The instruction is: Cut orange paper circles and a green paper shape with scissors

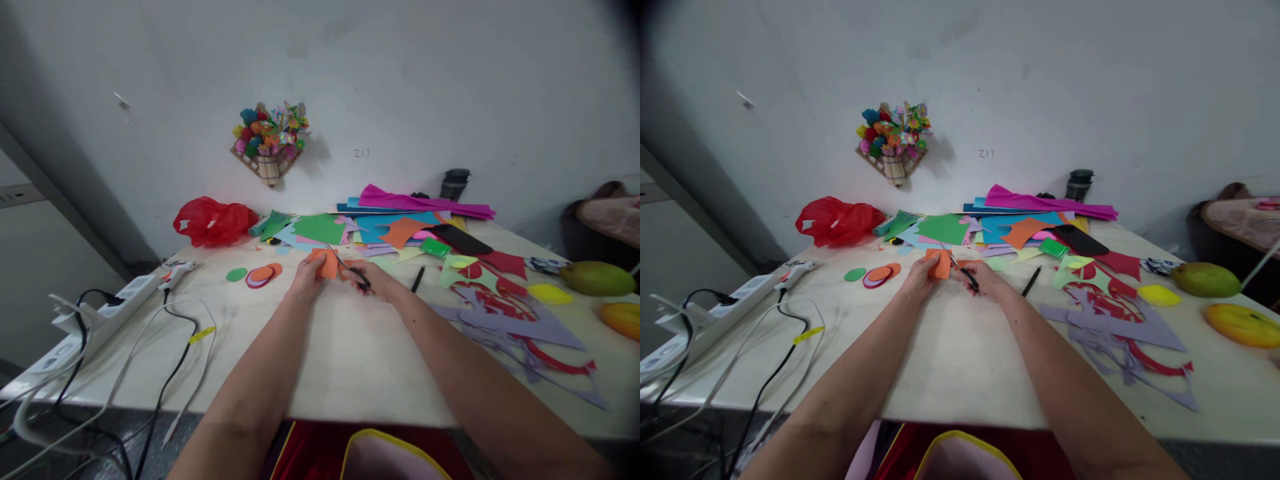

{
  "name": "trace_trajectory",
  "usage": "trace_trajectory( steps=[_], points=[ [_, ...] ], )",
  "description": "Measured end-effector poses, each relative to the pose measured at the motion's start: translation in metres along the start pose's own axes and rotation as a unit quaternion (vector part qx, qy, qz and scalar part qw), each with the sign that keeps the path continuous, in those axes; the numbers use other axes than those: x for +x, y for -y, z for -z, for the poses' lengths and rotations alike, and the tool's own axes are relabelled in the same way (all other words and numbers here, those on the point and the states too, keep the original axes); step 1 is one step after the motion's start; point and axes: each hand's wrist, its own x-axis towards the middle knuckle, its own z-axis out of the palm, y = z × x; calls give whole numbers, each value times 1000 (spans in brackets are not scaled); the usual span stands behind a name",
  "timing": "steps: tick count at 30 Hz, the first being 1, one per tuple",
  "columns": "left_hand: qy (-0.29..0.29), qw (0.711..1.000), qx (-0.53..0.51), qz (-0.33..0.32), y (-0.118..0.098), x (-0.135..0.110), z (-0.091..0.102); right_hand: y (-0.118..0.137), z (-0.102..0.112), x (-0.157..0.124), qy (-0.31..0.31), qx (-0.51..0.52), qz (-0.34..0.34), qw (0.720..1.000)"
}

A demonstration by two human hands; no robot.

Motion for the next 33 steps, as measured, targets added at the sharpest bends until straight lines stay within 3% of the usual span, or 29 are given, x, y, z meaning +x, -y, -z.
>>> trace_trajectory(
  steps=[33],
  points=[
    [52, 998, 24, -13, -2, -1, 1, -3, 1, 3, -16, 7, 2, 1000]
  ],
)
